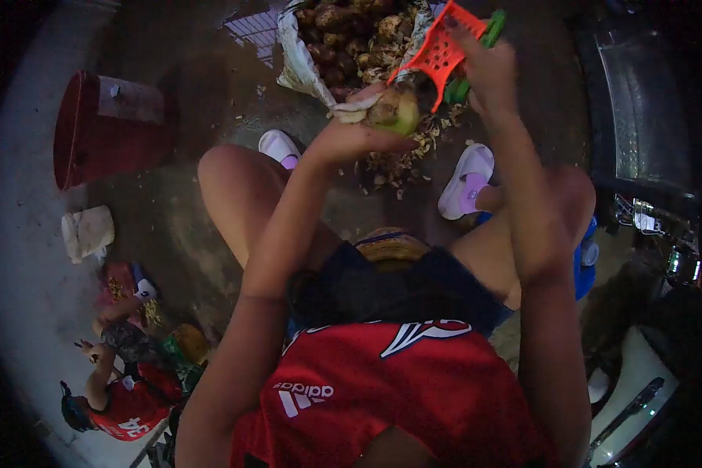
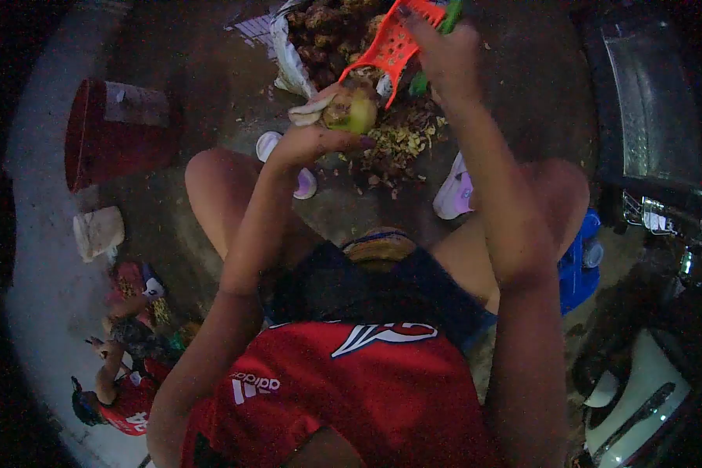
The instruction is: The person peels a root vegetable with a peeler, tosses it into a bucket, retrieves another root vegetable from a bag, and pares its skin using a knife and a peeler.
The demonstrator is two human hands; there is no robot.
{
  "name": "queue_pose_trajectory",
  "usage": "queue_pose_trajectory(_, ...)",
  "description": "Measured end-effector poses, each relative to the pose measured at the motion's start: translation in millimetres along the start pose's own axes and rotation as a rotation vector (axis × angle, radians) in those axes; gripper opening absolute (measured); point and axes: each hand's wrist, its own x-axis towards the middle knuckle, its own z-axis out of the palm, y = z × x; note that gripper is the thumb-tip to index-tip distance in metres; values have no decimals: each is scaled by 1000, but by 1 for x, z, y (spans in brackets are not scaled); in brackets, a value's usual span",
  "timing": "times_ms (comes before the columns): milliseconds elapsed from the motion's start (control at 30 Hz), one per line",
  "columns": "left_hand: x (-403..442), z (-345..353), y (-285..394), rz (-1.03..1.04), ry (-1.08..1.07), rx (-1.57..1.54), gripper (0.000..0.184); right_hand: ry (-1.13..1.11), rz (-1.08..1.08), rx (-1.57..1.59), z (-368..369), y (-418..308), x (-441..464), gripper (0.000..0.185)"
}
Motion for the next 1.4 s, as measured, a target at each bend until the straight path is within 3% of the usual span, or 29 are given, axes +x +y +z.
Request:
queue_pose_trajectory(33,2,4,3,32,2,31,70,-32,32,-26,7,-5,-12,21)
queue_pose_trajectory(67,3,7,5,62,3,60,72,-85,3,152,19,-9,-21,25)
queue_pose_trajectory(167,2,10,4,43,-23,-103,73,-164,91,193,20,-17,-22,26)
queue_pose_trajectory(267,2,6,12,-209,-70,-17,71,-226,52,125,30,-28,-35,27)
queue_pose_trajectory(333,2,10,13,-141,-45,51,71,-221,-22,33,28,-14,-32,27)
queue_pose_trajectory(467,-1,11,29,-343,-96,67,68,-171,-160,-200,38,-29,-43,28)
queue_pose_trajectory(600,0,10,19,-112,-66,116,67,-112,-195,-462,39,-33,-44,28)
queue_pose_trajectory(667,-1,7,19,-138,-58,10,67,13,-257,-590,33,-15,-33,28)
queue_pose_trajectory(767,-6,8,10,73,-202,71,68,224,59,-495,-22,5,31,74)
queue_pose_trajectory(867,-2,1,4,-93,-105,14,64,179,-90,79,-19,-11,34,28)
queue_pose_trajectory(967,2,1,4,-67,-73,-94,62,48,-71,20,5,-32,-1,29)
queue_pose_trajectory(1067,2,1,4,-62,-52,58,61,-61,-4,135,-9,-31,6,29)
queue_pose_trajectory(1167,1,5,11,-142,-44,-43,62,-100,147,299,-1,-36,1,28)
queue_pose_trajectory(1267,3,4,2,-81,-9,-18,62,-113,97,61,-3,-28,-3,28)
queue_pose_trajectory(1400,3,5,7,-83,5,98,64,-69,53,-8,-3,-25,-4,28)
